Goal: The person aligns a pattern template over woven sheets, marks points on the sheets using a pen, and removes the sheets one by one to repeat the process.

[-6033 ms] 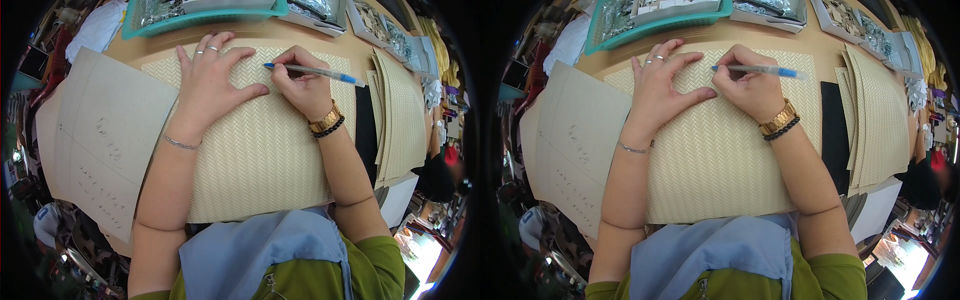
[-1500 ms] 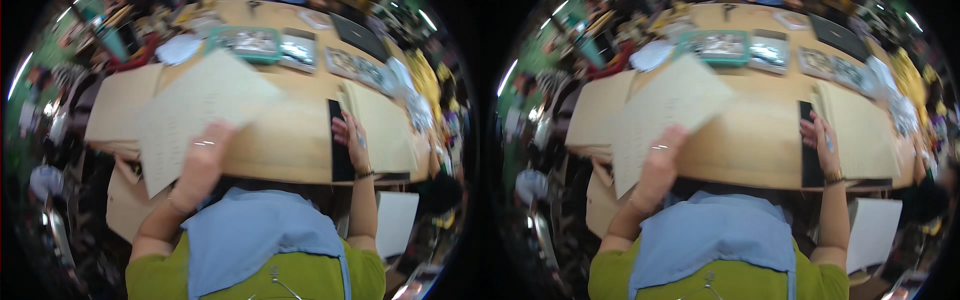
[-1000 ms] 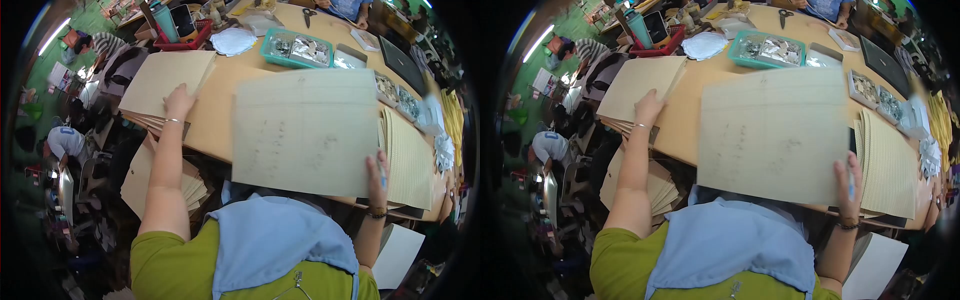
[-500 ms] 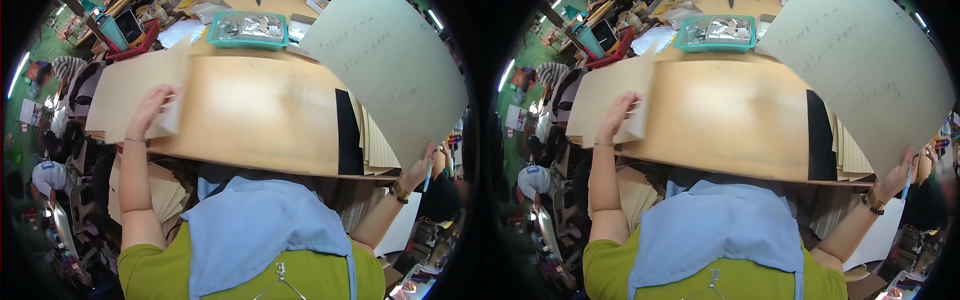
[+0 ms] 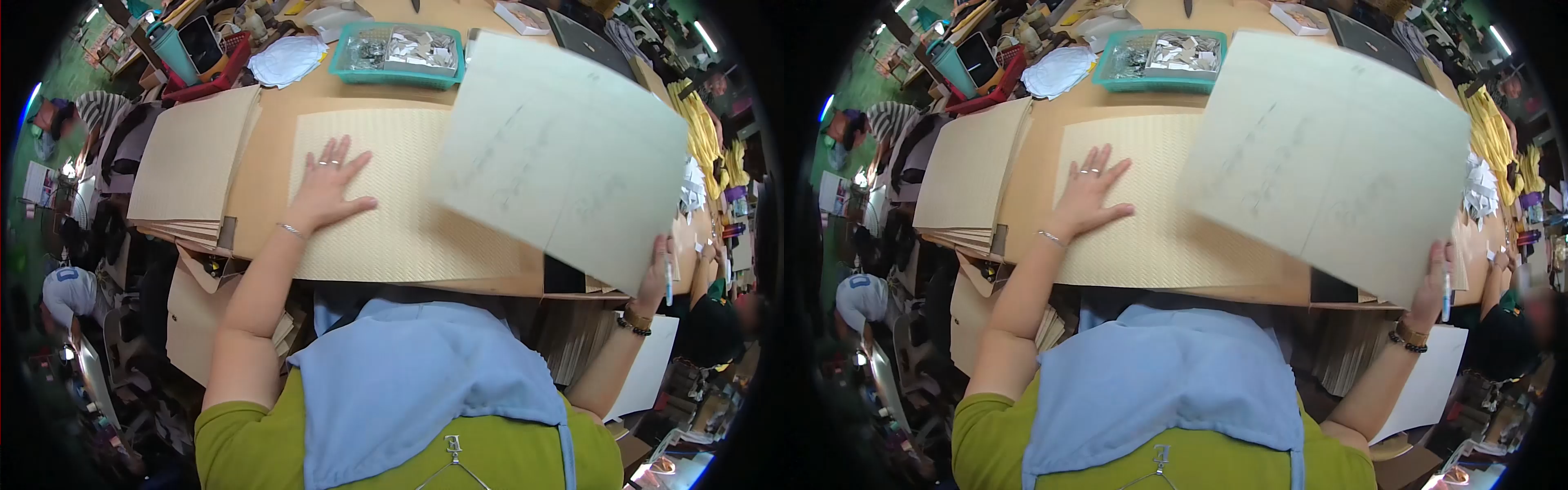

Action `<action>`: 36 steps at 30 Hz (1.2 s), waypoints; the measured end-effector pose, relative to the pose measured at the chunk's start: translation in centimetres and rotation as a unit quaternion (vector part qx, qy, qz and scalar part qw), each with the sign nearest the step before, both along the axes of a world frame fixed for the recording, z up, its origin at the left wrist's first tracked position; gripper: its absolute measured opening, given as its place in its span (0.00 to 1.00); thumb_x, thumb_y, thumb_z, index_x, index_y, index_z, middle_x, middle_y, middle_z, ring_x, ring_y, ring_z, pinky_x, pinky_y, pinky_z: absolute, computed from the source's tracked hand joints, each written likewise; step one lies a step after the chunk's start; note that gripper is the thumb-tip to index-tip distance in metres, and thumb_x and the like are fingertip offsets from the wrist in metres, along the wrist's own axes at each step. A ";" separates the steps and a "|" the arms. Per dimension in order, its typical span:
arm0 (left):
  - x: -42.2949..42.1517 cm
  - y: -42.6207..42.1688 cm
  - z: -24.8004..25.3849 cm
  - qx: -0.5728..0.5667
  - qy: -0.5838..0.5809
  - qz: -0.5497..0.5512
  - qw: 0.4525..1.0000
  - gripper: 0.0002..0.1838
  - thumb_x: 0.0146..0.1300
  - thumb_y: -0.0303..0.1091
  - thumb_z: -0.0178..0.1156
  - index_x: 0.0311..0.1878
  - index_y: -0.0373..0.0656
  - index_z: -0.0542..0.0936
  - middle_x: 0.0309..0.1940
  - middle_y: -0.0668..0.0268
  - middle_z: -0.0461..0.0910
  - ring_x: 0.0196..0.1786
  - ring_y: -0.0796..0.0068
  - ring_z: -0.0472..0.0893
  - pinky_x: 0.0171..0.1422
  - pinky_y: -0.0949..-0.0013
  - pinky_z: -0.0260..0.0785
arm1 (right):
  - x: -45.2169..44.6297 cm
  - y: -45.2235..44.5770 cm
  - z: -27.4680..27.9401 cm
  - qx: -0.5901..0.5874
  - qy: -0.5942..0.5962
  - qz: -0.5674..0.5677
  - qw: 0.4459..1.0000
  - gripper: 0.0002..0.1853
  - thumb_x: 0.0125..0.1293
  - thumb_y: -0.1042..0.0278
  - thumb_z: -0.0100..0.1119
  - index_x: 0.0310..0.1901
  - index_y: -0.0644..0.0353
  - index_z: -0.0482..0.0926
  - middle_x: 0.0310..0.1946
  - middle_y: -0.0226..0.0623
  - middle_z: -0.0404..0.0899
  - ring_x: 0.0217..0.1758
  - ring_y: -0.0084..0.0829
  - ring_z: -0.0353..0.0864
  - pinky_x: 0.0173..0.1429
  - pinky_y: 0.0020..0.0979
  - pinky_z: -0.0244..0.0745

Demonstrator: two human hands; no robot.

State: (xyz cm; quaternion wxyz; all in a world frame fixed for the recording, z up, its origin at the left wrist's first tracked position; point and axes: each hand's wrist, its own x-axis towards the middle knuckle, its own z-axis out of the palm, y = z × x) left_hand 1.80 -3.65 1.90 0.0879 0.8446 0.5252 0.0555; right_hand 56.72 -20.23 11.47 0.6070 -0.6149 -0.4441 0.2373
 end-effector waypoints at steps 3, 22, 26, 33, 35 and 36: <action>2.1 1.3 -1.8 0.013 -0.173 0.023 0.985 0.39 0.65 0.64 0.52 0.74 0.56 0.62 0.77 0.52 0.52 0.79 0.48 0.49 0.78 0.37 0.38 | -4.4 1.3 -0.3 -0.010 0.051 0.007 0.999 0.19 0.76 0.63 0.50 0.62 0.65 0.71 0.54 0.34 0.78 0.54 0.22 0.76 0.59 0.25 0.72; -3.4 2.8 -1.8 0.066 -0.056 0.186 0.979 0.36 0.62 0.65 0.55 0.71 0.60 0.69 0.75 0.51 0.56 0.78 0.48 0.51 0.74 0.29 0.37 | -15.7 5.8 -9.8 -0.143 0.041 0.131 0.980 0.30 0.68 0.73 0.62 0.69 0.70 0.64 0.47 0.35 0.81 0.44 0.16 0.77 0.50 0.19 0.74; -3.3 2.7 -1.7 0.068 -0.064 0.185 0.978 0.35 0.62 0.64 0.55 0.70 0.62 0.69 0.75 0.50 0.57 0.78 0.47 0.52 0.74 0.29 0.38 | -15.8 6.1 -9.9 -0.154 0.009 0.121 0.981 0.31 0.66 0.71 0.65 0.68 0.69 0.66 0.36 0.27 0.78 0.36 0.15 0.73 0.41 0.18 0.71; -3.4 2.8 -2.0 0.073 -0.077 0.185 0.977 0.33 0.63 0.62 0.56 0.70 0.63 0.70 0.75 0.51 0.57 0.77 0.48 0.53 0.74 0.29 0.41 | -14.3 7.0 -7.9 -0.226 -0.231 0.102 0.941 0.26 0.57 0.66 0.72 0.57 0.61 0.78 0.31 0.31 0.75 0.31 0.21 0.72 0.38 0.24 0.71; -3.7 3.0 -2.8 0.078 -0.092 0.178 0.977 0.33 0.63 0.61 0.56 0.70 0.63 0.70 0.75 0.52 0.57 0.77 0.48 0.54 0.74 0.29 0.41 | -13.9 8.2 -8.4 -0.165 -0.232 0.099 0.953 0.23 0.57 0.66 0.72 0.54 0.59 0.78 0.28 0.29 0.72 0.30 0.22 0.70 0.36 0.24 0.69; -3.4 3.0 -2.5 0.069 -0.085 0.182 0.977 0.33 0.63 0.61 0.57 0.70 0.63 0.69 0.75 0.53 0.57 0.77 0.48 0.54 0.74 0.29 0.41 | -13.6 9.2 -8.5 -0.153 -0.240 0.102 0.953 0.23 0.56 0.66 0.73 0.53 0.59 0.79 0.30 0.32 0.74 0.32 0.25 0.72 0.39 0.27 0.71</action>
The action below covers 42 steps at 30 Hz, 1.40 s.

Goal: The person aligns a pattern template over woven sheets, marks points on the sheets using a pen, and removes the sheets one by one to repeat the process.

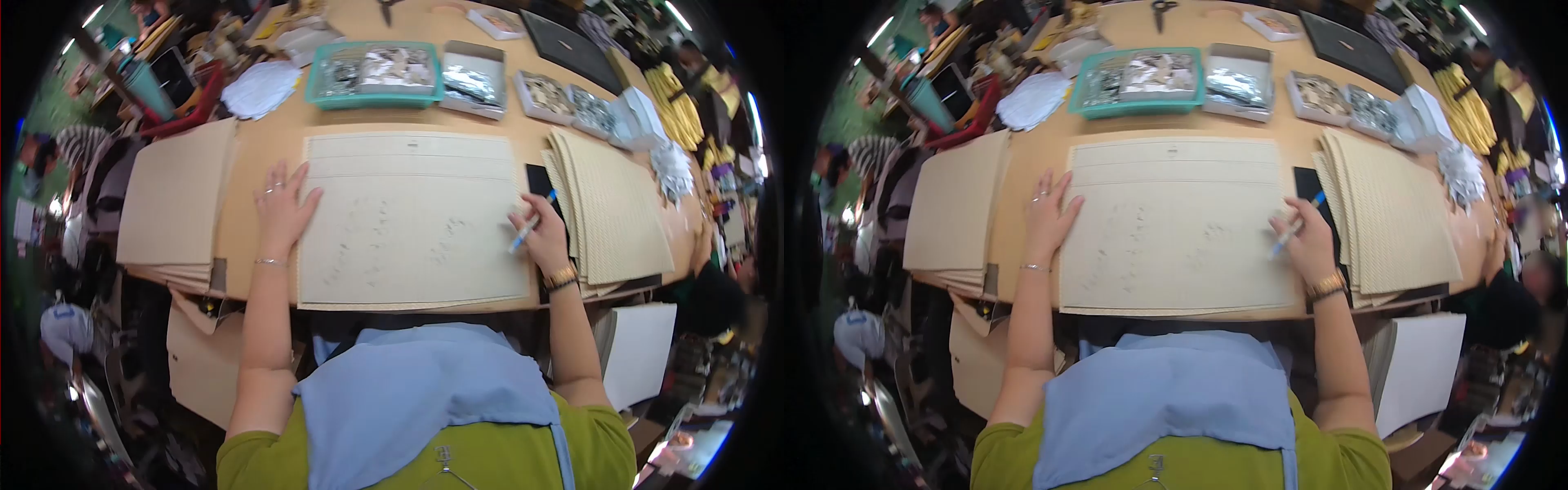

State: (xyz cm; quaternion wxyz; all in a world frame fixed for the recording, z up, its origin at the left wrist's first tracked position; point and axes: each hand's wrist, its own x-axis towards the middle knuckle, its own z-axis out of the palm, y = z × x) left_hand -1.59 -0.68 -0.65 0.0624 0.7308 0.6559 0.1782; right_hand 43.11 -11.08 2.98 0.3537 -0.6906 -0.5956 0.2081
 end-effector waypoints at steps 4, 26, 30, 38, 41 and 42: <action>0.2 -0.3 1.1 -0.020 0.018 0.008 1.000 0.32 0.64 0.60 0.57 0.70 0.64 0.69 0.76 0.54 0.56 0.78 0.49 0.54 0.74 0.30 0.40 | 0.6 4.8 -0.6 0.085 -0.125 0.054 0.987 0.22 0.55 0.61 0.73 0.51 0.55 0.79 0.47 0.41 0.81 0.51 0.43 0.78 0.55 0.38 0.73; -0.3 0.3 0.7 -0.022 0.025 -0.001 0.999 0.31 0.64 0.58 0.58 0.70 0.64 0.70 0.76 0.58 0.56 0.78 0.53 0.53 0.74 0.29 0.39 | 6.5 5.9 -4.8 0.154 0.242 -0.091 0.954 0.21 0.75 0.52 0.49 0.57 0.59 0.79 0.32 0.28 0.81 0.32 0.15 0.73 0.39 0.19 0.71; -0.2 0.2 0.8 -0.024 0.027 0.002 0.999 0.31 0.65 0.58 0.58 0.70 0.65 0.69 0.76 0.59 0.56 0.78 0.53 0.53 0.74 0.29 0.38 | 5.7 6.2 -5.4 0.184 0.152 -0.119 0.964 0.07 0.65 0.68 0.60 0.40 0.62 0.83 0.28 0.29 0.82 0.27 0.16 0.77 0.33 0.20 0.71; 0.3 -0.2 1.6 -0.034 0.048 0.012 0.998 0.30 0.67 0.57 0.55 0.71 0.63 0.69 0.76 0.59 0.56 0.78 0.54 0.53 0.75 0.33 0.40 | 6.3 5.8 -5.5 0.183 0.058 -0.114 0.975 0.04 0.59 0.72 0.61 0.31 0.63 0.80 0.21 0.28 0.79 0.24 0.16 0.74 0.29 0.21 0.69; 0.4 -0.2 1.6 -0.036 0.051 0.015 0.998 0.30 0.67 0.57 0.55 0.71 0.63 0.69 0.76 0.59 0.56 0.78 0.54 0.53 0.75 0.32 0.40 | 5.4 5.8 -5.0 0.212 0.101 -0.126 0.964 0.03 0.58 0.73 0.61 0.30 0.63 0.79 0.20 0.28 0.78 0.23 0.16 0.73 0.28 0.21 0.69; 0.3 -0.2 1.6 -0.035 0.049 0.014 0.998 0.30 0.67 0.57 0.55 0.71 0.64 0.69 0.76 0.59 0.56 0.78 0.54 0.53 0.75 0.31 0.40 | 5.5 5.8 -4.9 0.208 0.086 -0.126 0.966 0.03 0.58 0.73 0.60 0.30 0.63 0.79 0.20 0.28 0.78 0.23 0.16 0.73 0.28 0.21 0.69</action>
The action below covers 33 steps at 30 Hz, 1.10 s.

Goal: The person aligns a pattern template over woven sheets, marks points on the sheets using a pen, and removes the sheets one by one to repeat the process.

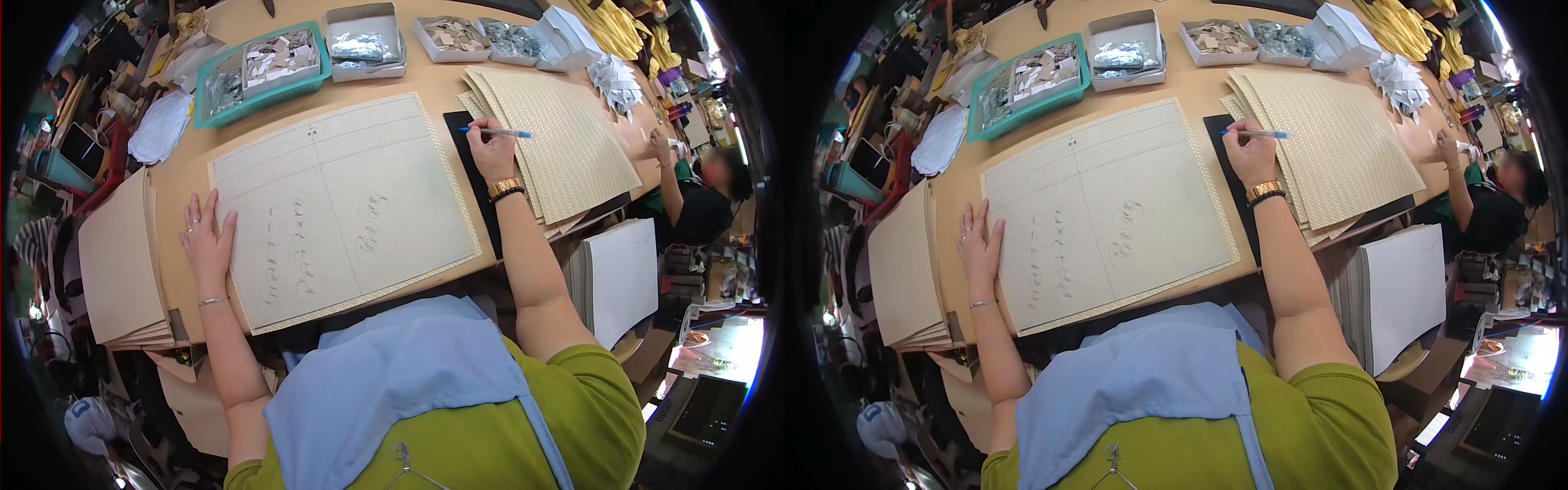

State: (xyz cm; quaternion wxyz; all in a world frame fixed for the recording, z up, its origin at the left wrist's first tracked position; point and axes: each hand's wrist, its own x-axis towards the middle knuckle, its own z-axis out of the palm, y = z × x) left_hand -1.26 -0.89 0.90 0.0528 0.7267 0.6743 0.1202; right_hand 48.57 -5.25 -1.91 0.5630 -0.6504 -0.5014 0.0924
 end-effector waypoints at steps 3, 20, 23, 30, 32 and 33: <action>-0.1 0.1 -0.2 0.002 -0.004 -0.002 1.000 0.30 0.67 0.57 0.56 0.71 0.64 0.69 0.76 0.60 0.56 0.78 0.54 0.53 0.75 0.31 0.39 | 0.2 0.0 0.0 -0.008 -0.008 -0.010 1.000 0.04 0.59 0.73 0.60 0.30 0.63 0.79 0.20 0.29 0.78 0.23 0.17 0.73 0.28 0.22 0.68; -0.5 0.3 -0.6 0.009 -0.028 -0.010 1.000 0.32 0.64 0.58 0.58 0.70 0.65 0.69 0.76 0.58 0.56 0.78 0.52 0.53 0.75 0.30 0.38 | 1.7 2.3 4.2 -0.199 -0.142 0.017 0.969 0.15 0.57 0.58 0.62 0.36 0.63 0.85 0.23 0.42 0.83 0.27 0.34 0.84 0.37 0.31 0.78; -0.2 0.1 -0.3 0.013 -0.026 -0.006 1.000 0.32 0.64 0.59 0.58 0.70 0.65 0.70 0.76 0.58 0.57 0.78 0.52 0.53 0.74 0.30 0.38 | 3.3 2.7 3.9 -0.252 -0.128 0.055 0.958 0.14 0.57 0.58 0.62 0.35 0.62 0.84 0.22 0.40 0.82 0.26 0.33 0.82 0.35 0.33 0.77; -0.6 0.5 -1.1 0.019 -0.028 -0.008 0.999 0.31 0.64 0.58 0.58 0.70 0.65 0.70 0.76 0.58 0.57 0.78 0.51 0.53 0.74 0.29 0.38 | 3.5 2.5 4.7 -0.281 -0.110 0.077 0.950 0.13 0.58 0.57 0.61 0.35 0.59 0.83 0.21 0.36 0.79 0.25 0.28 0.76 0.35 0.31 0.73; -0.4 0.4 -0.8 0.012 -0.029 -0.003 1.000 0.31 0.64 0.58 0.58 0.70 0.65 0.70 0.76 0.59 0.56 0.78 0.52 0.53 0.74 0.29 0.38 | 3.8 2.8 3.9 -0.245 -0.105 0.068 0.961 0.13 0.58 0.58 0.62 0.35 0.59 0.83 0.21 0.35 0.79 0.25 0.27 0.77 0.35 0.30 0.73; -0.3 0.3 -0.7 0.011 -0.029 -0.003 1.000 0.31 0.64 0.58 0.58 0.70 0.65 0.70 0.76 0.59 0.56 0.78 0.52 0.53 0.74 0.29 0.37 | 4.0 2.9 3.5 -0.227 -0.102 0.064 0.966 0.13 0.58 0.58 0.62 0.35 0.59 0.83 0.22 0.35 0.79 0.26 0.27 0.77 0.35 0.30 0.73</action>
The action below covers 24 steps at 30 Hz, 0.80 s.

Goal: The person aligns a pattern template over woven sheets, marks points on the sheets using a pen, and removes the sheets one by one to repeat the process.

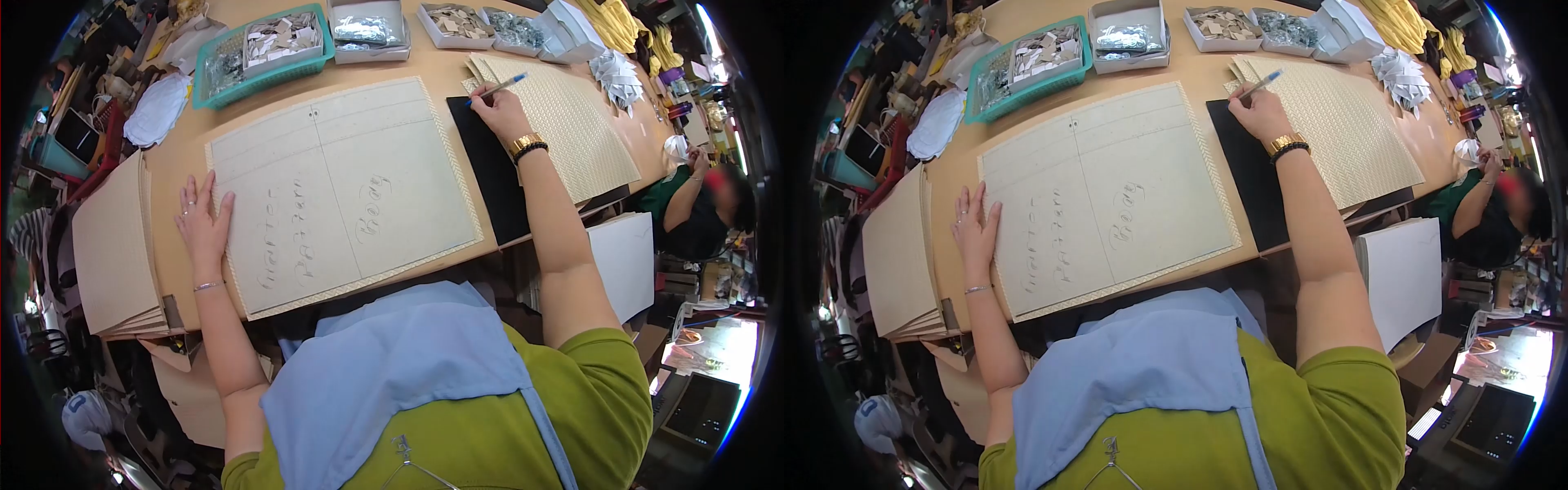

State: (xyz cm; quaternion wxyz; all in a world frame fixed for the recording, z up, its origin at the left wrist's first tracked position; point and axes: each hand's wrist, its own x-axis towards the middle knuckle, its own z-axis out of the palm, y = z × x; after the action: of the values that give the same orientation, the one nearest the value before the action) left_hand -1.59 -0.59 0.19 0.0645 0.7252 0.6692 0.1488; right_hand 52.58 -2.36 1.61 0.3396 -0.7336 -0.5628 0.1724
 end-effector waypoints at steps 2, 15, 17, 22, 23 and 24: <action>0.1 0.0 0.2 0.000 -0.001 0.001 1.000 0.31 0.64 0.58 0.58 0.70 0.65 0.70 0.76 0.59 0.56 0.78 0.52 0.52 0.74 0.29 0.37 | 0.5 0.0 -0.2 -0.023 0.014 0.018 0.999 0.12 0.57 0.58 0.62 0.35 0.59 0.83 0.21 0.34 0.79 0.26 0.26 0.77 0.34 0.30 0.73; -0.2 0.2 -0.1 0.004 0.006 -0.003 1.000 0.31 0.64 0.58 0.59 0.70 0.65 0.70 0.76 0.59 0.56 0.78 0.52 0.53 0.74 0.29 0.37 | -0.5 -1.2 1.2 -0.007 0.092 0.034 0.995 0.11 0.59 0.61 0.61 0.35 0.60 0.82 0.22 0.33 0.81 0.26 0.23 0.77 0.34 0.27 0.72; -0.1 0.1 0.0 0.001 0.007 -0.001 1.000 0.31 0.64 0.58 0.59 0.70 0.65 0.70 0.76 0.59 0.56 0.78 0.52 0.53 0.74 0.29 0.38 | -0.1 -2.2 0.9 0.014 0.078 0.010 0.997 0.11 0.59 0.61 0.61 0.35 0.60 0.82 0.23 0.31 0.81 0.26 0.22 0.77 0.34 0.26 0.72; -0.4 0.4 -0.4 0.007 0.003 -0.014 1.000 0.32 0.64 0.58 0.58 0.70 0.64 0.70 0.76 0.59 0.56 0.78 0.52 0.53 0.75 0.30 0.38 | -1.0 -5.3 -0.3 0.051 0.068 0.015 0.996 0.12 0.60 0.60 0.63 0.36 0.60 0.83 0.22 0.29 0.79 0.25 0.18 0.74 0.33 0.25 0.71; -0.4 0.3 -0.3 0.007 0.002 -0.015 1.000 0.32 0.64 0.58 0.58 0.70 0.64 0.70 0.76 0.59 0.56 0.78 0.52 0.53 0.75 0.30 0.38 | -1.4 -5.5 0.1 0.056 0.072 0.020 0.996 0.11 0.60 0.61 0.62 0.36 0.61 0.83 0.21 0.30 0.79 0.25 0.18 0.74 0.33 0.25 0.71; -0.3 0.3 -0.2 0.002 0.003 -0.012 1.000 0.32 0.64 0.58 0.58 0.70 0.64 0.70 0.76 0.59 0.56 0.78 0.53 0.53 0.75 0.30 0.38 | -1.3 -5.7 0.4 0.014 0.047 0.020 0.999 0.11 0.59 0.62 0.62 0.35 0.61 0.83 0.21 0.31 0.79 0.25 0.19 0.74 0.33 0.25 0.71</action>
State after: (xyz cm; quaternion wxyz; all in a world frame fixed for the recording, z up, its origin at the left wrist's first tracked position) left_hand -1.90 -0.33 0.02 0.0628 0.7336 0.6603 0.1477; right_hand 51.25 -8.01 2.05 0.3728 -0.7080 -0.5633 0.2059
